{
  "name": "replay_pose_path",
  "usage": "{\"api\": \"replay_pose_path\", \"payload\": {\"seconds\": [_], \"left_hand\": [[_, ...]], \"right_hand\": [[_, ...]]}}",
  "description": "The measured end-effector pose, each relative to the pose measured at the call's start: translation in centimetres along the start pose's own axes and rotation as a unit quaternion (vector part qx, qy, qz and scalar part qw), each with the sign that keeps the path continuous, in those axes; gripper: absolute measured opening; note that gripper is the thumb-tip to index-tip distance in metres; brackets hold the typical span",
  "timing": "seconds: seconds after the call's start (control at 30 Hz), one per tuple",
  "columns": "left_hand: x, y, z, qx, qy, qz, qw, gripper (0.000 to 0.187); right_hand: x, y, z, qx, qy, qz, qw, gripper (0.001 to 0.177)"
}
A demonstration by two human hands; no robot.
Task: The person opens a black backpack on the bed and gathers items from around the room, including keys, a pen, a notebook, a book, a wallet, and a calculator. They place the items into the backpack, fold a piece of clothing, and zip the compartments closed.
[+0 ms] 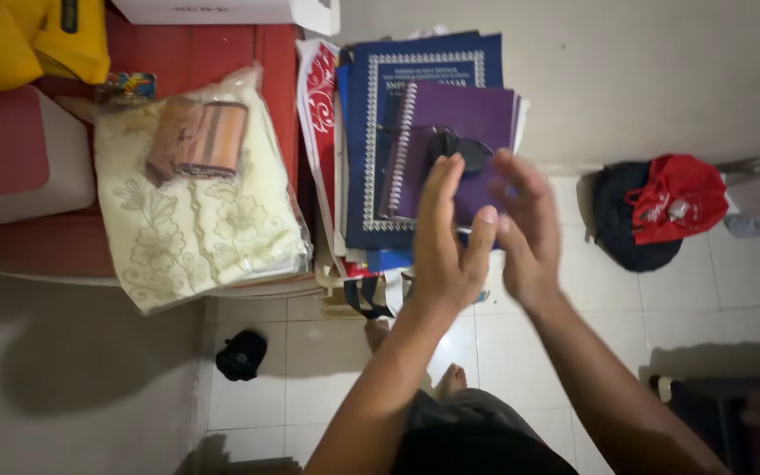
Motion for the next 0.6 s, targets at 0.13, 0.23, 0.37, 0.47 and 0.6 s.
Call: {"api": "replay_pose_path", "payload": {"seconds": [0.13, 0.23, 0.37, 0.47, 0.6], "left_hand": [[3.3, -3.1, 0.3, -0.100, -0.153, -0.046, 0.982, 0.079], [5.8, -6.1, 2.6, -0.096, -0.168, -0.070, 0.979, 0.085], [11.0, -12.5, 6.9, -0.090, -0.196, -0.183, 0.959, 0.086], [15.8, -18.6, 11.3, -0.021, -0.190, -0.289, 0.938, 0.088], [22.0, -27.3, 15.4, -0.035, -0.233, -0.391, 0.890, 0.089]], "right_hand": [[2.4, -7.5, -1.5, 0.094, 0.067, -0.046, 0.992, 0.102], [0.7, -10.8, -1.9, 0.132, 0.079, -0.060, 0.986, 0.107], [-5.4, -14.2, -4.8, 0.047, 0.096, 0.015, 0.994, 0.093], [-12.3, -17.5, -5.3, 0.063, 0.133, 0.133, 0.980, 0.080], [-20.7, -26.3, -7.8, 0.123, 0.116, 0.242, 0.956, 0.080]]}}
Point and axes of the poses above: each hand's wrist, its own y-axis towards the middle knuckle, its own x-axis out of the palm, z = x × y, the point moved 9 cm from there along y, towards the middle knuckle, and after that the axes turned 2 degrees about -x, right-handed, at the moved point
